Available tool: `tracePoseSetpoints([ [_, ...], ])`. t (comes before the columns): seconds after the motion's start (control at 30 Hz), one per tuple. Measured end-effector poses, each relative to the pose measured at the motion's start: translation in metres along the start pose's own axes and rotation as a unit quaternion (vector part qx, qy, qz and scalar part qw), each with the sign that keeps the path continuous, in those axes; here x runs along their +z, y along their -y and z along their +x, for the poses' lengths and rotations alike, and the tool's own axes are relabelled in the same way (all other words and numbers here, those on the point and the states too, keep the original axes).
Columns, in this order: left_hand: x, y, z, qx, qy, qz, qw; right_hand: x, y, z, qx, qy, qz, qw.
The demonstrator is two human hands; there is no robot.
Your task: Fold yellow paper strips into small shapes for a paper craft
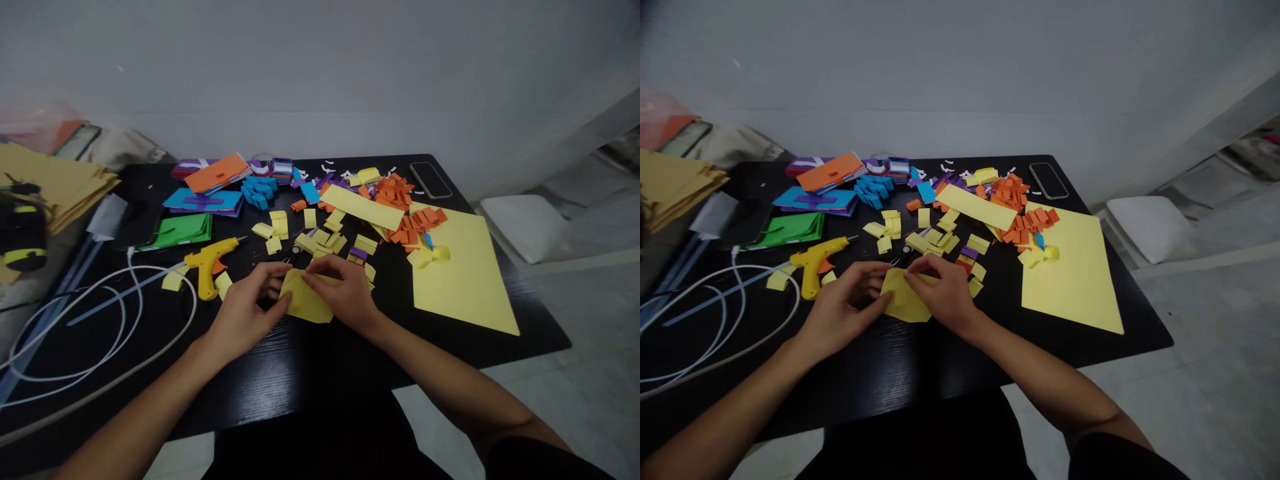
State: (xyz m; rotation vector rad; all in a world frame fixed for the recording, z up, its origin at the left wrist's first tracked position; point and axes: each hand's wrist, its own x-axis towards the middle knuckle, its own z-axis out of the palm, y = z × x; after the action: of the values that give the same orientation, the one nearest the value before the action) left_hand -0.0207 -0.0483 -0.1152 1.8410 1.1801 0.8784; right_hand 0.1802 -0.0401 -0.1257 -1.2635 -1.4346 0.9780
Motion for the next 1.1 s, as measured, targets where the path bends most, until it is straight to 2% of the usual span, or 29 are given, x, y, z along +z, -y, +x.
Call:
tracePoseSetpoints([
  [0.13,0.002,0.003,0.003,-0.027,-0.022,-0.032,0.999,-0.001,0.002,-0.001,-0.009,0.025,-0.018,0.999],
  [0.27,0.001,0.005,0.006,-0.053,-0.041,-0.064,0.996,-0.006,0.006,-0.001,-0.063,0.070,-0.085,0.992],
  [0.47,-0.003,0.007,0.009,-0.068,-0.046,-0.102,0.991,-0.015,0.008,0.004,-0.123,0.141,-0.123,0.974],
  [0.77,-0.005,0.011,0.012,-0.057,-0.041,-0.124,0.990,-0.019,0.007,0.004,-0.205,0.106,-0.169,0.958],
  [0.97,-0.005,0.012,0.009,-0.040,-0.007,-0.048,0.998,-0.015,0.002,0.003,-0.238,0.094,-0.168,0.952],
  [1.1,-0.005,0.014,0.008,-0.007,-0.015,-0.007,1.000,-0.016,0.001,0.004,-0.239,0.127,-0.176,0.946],
])
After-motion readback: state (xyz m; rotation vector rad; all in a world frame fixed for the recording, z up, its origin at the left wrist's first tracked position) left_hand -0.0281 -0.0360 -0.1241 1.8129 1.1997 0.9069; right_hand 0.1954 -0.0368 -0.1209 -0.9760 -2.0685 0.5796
